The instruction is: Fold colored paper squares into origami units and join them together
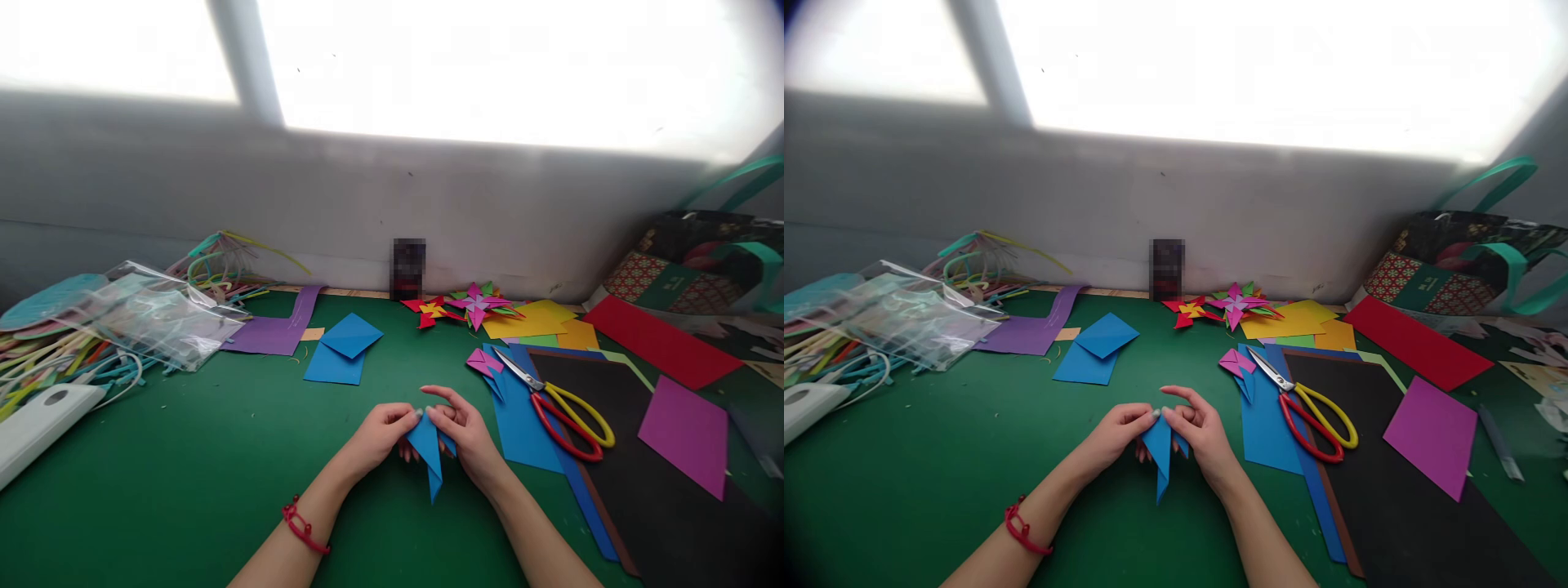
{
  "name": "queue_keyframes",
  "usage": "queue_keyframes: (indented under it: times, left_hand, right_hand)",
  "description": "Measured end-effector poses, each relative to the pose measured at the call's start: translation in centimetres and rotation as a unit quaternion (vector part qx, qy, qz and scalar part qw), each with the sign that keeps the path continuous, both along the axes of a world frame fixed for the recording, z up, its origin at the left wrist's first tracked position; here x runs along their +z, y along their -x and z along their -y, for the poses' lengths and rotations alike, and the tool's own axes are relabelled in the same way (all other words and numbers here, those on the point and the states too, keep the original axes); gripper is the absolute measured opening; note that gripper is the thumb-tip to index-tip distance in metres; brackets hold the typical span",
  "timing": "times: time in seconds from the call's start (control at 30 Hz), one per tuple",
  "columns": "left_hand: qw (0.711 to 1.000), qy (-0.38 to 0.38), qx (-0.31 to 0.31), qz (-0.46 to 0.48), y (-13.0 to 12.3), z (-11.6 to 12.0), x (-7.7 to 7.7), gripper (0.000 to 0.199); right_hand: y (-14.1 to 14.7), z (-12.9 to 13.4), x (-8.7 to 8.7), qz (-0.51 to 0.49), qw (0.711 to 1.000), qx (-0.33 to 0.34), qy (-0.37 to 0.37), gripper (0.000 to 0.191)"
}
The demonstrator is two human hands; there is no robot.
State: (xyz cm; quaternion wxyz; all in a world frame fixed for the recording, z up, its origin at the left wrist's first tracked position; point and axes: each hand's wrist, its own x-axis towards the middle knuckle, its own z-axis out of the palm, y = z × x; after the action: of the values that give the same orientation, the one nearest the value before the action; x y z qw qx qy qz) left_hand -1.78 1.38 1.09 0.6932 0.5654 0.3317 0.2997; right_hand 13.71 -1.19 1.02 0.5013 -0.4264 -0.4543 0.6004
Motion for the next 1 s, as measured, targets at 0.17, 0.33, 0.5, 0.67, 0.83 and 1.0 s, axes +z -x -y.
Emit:
queue_keyframes:
  times: [0.17, 0.33, 0.5, 0.67, 0.83, 1.0]
  left_hand:
    - [0.998, 0.025, 0.053, 0.009, -0.1, -0.5, -0.4, 0.038]
    - [0.991, 0.02, 0.135, 0.005, -0.1, -0.6, -0.2, 0.038]
    - [0.984, -0.014, 0.177, -0.013, 0.0, -0.7, -0.1, 0.037]
    - [0.989, -0.017, 0.145, -0.032, 0.0, -0.7, -0.3, 0.034]
    - [0.996, -0.009, 0.086, -0.02, 0.3, -0.9, -0.2, 0.031]
    - [0.996, 0.005, 0.086, -0.009, 0.5, -1.1, 0.0, 0.031]
  right_hand:
    - [0.0, -0.1, -0.3, 0.012, 0.997, -0.073, -0.033, 0.026]
    - [0.0, 0.0, 0.3, 0.078, 0.99, -0.065, -0.099, 0.02]
    - [0.1, 0.1, -0.1, 0.138, 0.98, -0.019, -0.141, 0.023]
    - [0.1, -0.1, -0.9, 0.131, 0.984, -0.023, -0.116, 0.018]
    - [0.0, -0.2, -0.9, 0.115, 0.988, -0.018, -0.105, 0.013]
    - [-0.1, -0.1, -0.7, 0.124, 0.986, 0.002, -0.114, 0.021]
